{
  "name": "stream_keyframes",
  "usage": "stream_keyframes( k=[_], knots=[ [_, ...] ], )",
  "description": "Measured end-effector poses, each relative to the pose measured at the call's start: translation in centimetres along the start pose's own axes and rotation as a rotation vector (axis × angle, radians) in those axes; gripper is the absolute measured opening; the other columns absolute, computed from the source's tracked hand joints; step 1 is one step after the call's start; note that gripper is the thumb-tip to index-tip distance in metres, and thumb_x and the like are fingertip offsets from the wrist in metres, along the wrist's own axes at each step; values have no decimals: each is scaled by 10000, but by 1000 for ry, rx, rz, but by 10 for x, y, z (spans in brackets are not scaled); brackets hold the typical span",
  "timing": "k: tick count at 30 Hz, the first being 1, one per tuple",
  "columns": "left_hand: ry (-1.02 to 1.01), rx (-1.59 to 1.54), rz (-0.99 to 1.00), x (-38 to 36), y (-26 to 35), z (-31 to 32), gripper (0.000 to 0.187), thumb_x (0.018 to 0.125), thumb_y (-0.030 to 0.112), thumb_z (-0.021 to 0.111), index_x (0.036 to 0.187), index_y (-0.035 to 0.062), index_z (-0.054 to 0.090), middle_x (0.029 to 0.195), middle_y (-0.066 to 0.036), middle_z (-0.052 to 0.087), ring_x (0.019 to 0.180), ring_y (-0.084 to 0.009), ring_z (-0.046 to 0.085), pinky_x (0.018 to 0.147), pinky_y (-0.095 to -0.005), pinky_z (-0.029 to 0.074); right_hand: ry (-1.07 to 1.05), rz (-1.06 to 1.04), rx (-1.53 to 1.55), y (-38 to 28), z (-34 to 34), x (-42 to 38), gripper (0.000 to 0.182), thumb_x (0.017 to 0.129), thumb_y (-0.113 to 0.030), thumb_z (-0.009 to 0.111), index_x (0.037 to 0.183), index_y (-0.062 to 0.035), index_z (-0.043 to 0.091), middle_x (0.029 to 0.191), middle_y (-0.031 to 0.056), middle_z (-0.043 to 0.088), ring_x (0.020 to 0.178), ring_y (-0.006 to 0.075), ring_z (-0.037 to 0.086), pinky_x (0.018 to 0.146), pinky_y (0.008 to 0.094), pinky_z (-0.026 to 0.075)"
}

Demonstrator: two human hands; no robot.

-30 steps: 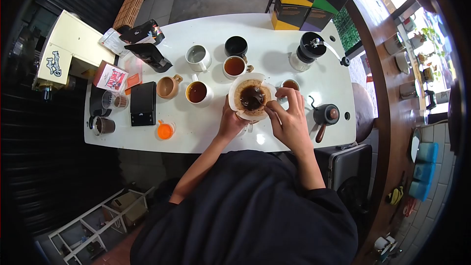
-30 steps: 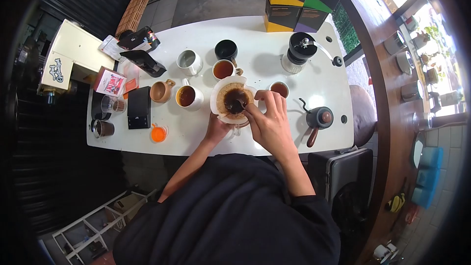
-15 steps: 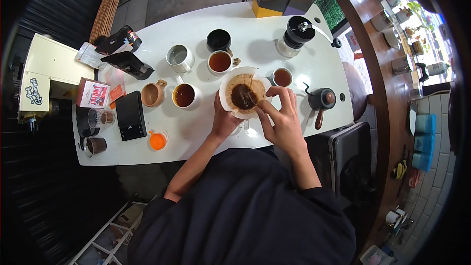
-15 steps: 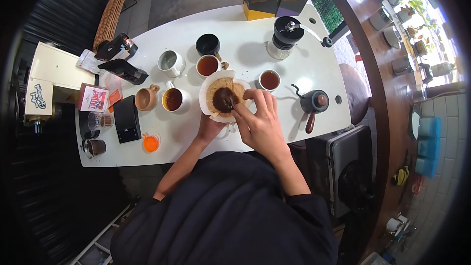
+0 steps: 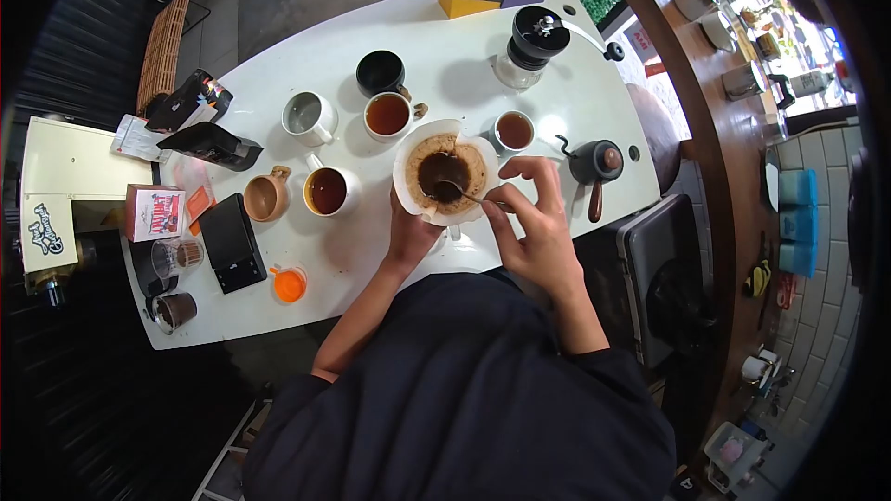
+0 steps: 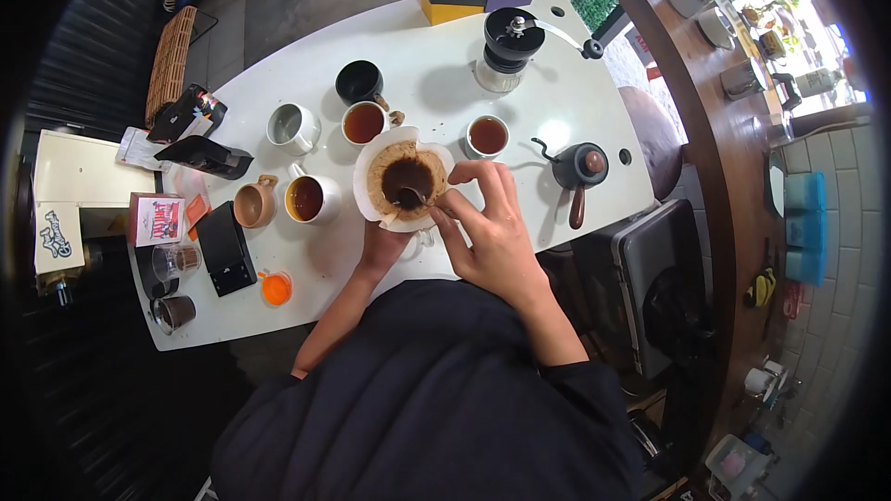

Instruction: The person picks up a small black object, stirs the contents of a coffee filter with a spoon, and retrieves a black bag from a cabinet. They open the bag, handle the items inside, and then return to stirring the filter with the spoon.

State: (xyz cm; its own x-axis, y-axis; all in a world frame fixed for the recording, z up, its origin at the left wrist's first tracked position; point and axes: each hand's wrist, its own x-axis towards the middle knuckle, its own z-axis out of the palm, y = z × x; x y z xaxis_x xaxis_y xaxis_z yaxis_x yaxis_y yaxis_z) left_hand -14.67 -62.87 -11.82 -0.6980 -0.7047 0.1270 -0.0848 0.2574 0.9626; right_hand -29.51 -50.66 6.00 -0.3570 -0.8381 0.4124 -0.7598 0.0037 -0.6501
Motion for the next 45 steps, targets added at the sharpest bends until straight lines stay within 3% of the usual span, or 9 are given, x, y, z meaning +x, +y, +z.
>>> stream_keyframes(
  k=[7,15,27,40,45],
  knots=[
    [25,191,80,2,-11,-2,658,772,278,904,1334,66,634,1403,-160,579,1347,-388,477,1137,-530,350,-1,-51,-194,10,9,1,147,854,-99,749,982,-44,701,1164,131,552,1086,353,535,948,480,440],
    [-32,89,33,1,-5,-4,671,778,281,903,1358,88,625,1433,-137,560,1348,-383,473,1140,-533,344,78,-97,-284,4,-1,-1,159,821,-101,761,972,-79,716,1164,121,562,1124,348,542,966,479,427],
    [-11,103,50,3,-2,-4,673,770,288,908,1353,96,631,1420,-133,576,1344,-376,479,1135,-527,352,-46,-65,-53,-4,12,-3,145,856,-73,746,987,-44,691,1180,135,563,1120,354,526,951,485,421],
    [25,45,14,2,-9,-1,754,751,276,927,1397,93,584,1448,-137,540,1374,-372,446,1153,-522,335,-51,-111,-71,6,8,1,159,844,-76,742,996,-59,698,1176,133,566,1125,353,531,975,498,419],
    [-4,61,9,1,-8,-2,737,766,282,917,1398,93,589,1466,-130,532,1391,-370,433,1165,-520,322,36,-123,-169,7,5,1,155,841,-85,743,989,-65,700,1174,135,559,1131,344,533,978,496,417]
  ],
)
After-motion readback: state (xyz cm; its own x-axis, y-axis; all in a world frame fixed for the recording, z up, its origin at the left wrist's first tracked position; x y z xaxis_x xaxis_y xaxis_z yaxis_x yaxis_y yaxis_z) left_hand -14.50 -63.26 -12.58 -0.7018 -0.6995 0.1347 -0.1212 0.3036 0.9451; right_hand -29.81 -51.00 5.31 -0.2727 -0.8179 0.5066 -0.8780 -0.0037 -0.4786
